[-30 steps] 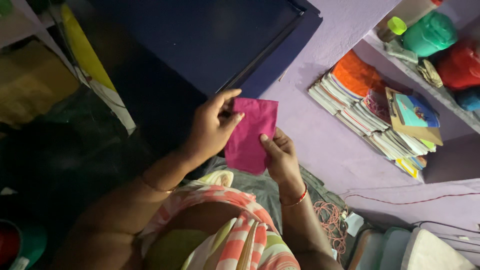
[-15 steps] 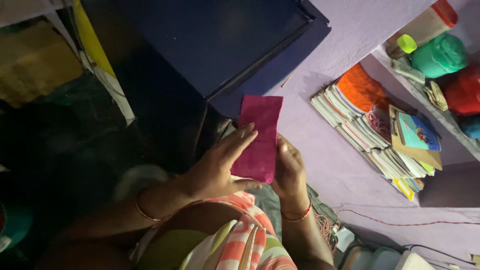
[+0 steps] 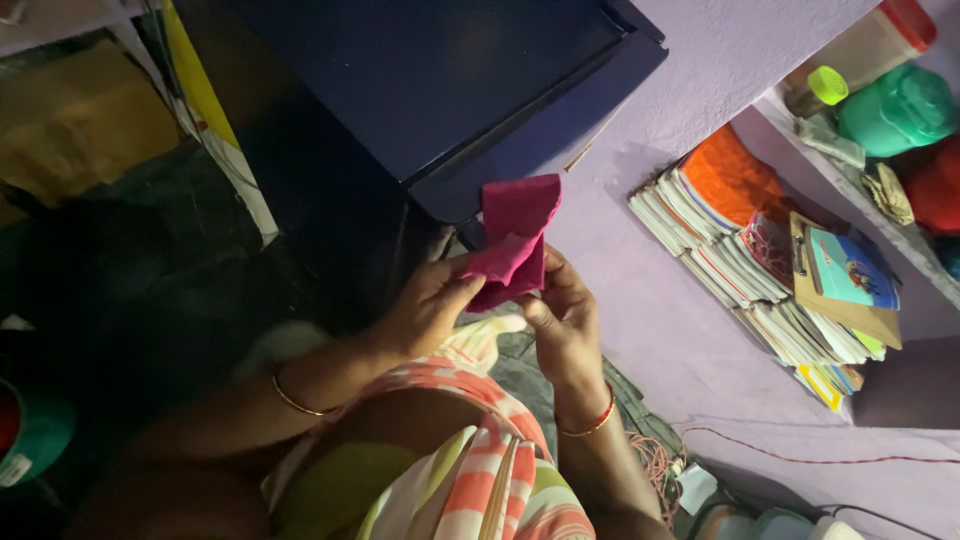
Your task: The person wipes the top surface of a dark blue cabinet using a pink cloth. They repeatedly rub the surface and edges with both hands, occasionally folding the cloth, and continue the wiping motion across the entire top area.
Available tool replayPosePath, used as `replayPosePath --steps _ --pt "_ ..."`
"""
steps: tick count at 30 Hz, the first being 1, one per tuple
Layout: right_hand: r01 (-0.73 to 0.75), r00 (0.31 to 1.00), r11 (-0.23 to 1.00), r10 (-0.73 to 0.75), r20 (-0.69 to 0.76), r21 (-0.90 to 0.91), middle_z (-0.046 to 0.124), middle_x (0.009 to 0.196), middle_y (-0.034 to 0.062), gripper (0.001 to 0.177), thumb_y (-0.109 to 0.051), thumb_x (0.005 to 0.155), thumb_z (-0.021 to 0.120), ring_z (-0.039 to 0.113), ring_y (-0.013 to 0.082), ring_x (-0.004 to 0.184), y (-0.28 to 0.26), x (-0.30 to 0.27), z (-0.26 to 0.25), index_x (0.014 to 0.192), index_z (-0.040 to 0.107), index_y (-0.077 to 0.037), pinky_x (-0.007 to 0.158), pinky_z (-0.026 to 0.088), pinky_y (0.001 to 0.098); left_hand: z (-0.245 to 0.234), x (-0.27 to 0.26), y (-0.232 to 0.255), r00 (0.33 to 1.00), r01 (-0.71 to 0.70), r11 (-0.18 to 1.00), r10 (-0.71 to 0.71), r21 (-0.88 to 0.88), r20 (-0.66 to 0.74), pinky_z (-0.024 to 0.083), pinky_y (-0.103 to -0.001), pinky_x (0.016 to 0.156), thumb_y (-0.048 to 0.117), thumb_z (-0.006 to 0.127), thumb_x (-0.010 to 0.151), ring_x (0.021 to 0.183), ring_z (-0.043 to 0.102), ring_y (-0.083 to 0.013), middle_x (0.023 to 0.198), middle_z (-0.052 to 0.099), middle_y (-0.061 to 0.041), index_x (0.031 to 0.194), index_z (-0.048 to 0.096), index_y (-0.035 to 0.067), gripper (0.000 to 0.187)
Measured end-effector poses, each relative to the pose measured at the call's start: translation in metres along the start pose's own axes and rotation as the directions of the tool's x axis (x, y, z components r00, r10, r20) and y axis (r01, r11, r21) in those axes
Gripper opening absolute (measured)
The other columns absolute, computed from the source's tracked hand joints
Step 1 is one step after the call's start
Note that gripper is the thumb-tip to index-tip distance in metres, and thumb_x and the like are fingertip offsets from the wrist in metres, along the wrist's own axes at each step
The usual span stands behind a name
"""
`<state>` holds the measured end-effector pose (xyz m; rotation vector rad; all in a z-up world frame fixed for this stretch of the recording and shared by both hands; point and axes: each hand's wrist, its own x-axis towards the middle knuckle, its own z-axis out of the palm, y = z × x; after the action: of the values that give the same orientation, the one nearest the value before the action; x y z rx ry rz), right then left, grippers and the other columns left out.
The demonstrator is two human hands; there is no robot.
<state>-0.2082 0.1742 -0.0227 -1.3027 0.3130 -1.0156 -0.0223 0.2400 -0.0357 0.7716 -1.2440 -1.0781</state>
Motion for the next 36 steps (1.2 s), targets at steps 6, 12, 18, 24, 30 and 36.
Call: replayPosePath --steps 6,12,18,24,30,36 --pt "-0.052 0.989 0.985 0.028 -0.145 -0.162 0.066 0.129 0.0087 0.045 -0.011 0.097 0.072 0.062 0.019 0.12 0.016 0.0 -0.007 0.138 0.057 0.003 0.109 0.048 0.0385 0.0 0.006 -0.006 0.992 -0.127 0.992 0.127 -0.008 -0.011 0.041 -0.032 0.117 0.006 0.05 0.106 0.134 0.057 -0.0171 0.146 0.062 -0.013 0.145 0.056 -0.003 0.041" --pt "-0.053 0.987 0.949 0.098 -0.129 0.311 0.067 0.135 0.0155 0.026 -0.018 0.101 0.066 0.062 0.0241 0.123 0.0 0.011 -0.002 0.116 0.06 0.002 0.109 0.05 0.0404 -0.007 0.01 -0.003 0.97 0.042 0.996 -0.061 -0.082 -0.235 0.054 -0.03 0.093 0.009 0.058 0.106 0.104 0.068 -0.0121 0.114 0.075 -0.007 0.126 0.07 -0.002 0.026" --pt "0.138 0.989 0.895 -0.143 0.019 -0.423 0.055 0.134 0.0049 0.061 -0.011 0.083 0.08 0.056 0.0151 0.125 -0.015 0.013 0.037 0.135 0.047 -0.005 0.105 0.052 0.0344 -0.002 0.008 0.019 0.977 -0.015 0.998 0.001 -0.064 -0.213 0.055 -0.026 0.091 0.011 0.066 0.099 0.1 0.066 -0.0075 0.112 0.074 -0.004 0.124 0.068 0.0 0.028" --pt "0.09 0.97 0.966 -0.14 -0.198 -0.242 0.071 0.107 0.0093 0.018 -0.009 0.109 0.062 0.068 0.0137 0.088 -0.005 0.03 -0.008 0.122 0.065 0.002 0.082 0.059 0.0302 -0.022 0.007 0.034 0.93 0.035 0.998 -0.05 -0.046 -0.363 0.053 -0.028 0.073 0.01 0.066 0.102 0.08 0.065 -0.0124 0.092 0.072 -0.01 0.109 0.074 -0.001 0.015" --pt "0.088 0.921 0.907 -0.231 -0.313 -0.412 0.07 0.104 0.002 0.018 -0.009 0.103 0.059 0.07 0.0085 0.089 -0.043 0.09 -0.026 0.119 0.063 0.001 0.079 0.063 0.0245 -0.065 0.013 0.052 0.874 -0.083 0.977 -0.024 -0.198 -0.485 0.06 -0.03 0.07 0.009 0.062 0.101 0.077 0.071 -0.0139 0.094 0.073 -0.005 0.109 0.067 0.004 0.011" --pt "-0.03 0.949 0.893 -0.115 -0.292 -0.448 0.071 0.105 0.0072 0.021 -0.01 0.104 0.062 0.067 0.0063 0.082 -0.017 0.165 -0.068 0.123 0.065 0.0 0.067 0.057 0.0186 -0.098 0.014 0.019 0.799 0.0 1.0 0.016 0.027 -0.601 0.055 -0.033 0.067 0.006 0.067 0.098 0.079 0.067 -0.0157 0.098 0.073 -0.006 0.113 0.068 0.002 0.015"
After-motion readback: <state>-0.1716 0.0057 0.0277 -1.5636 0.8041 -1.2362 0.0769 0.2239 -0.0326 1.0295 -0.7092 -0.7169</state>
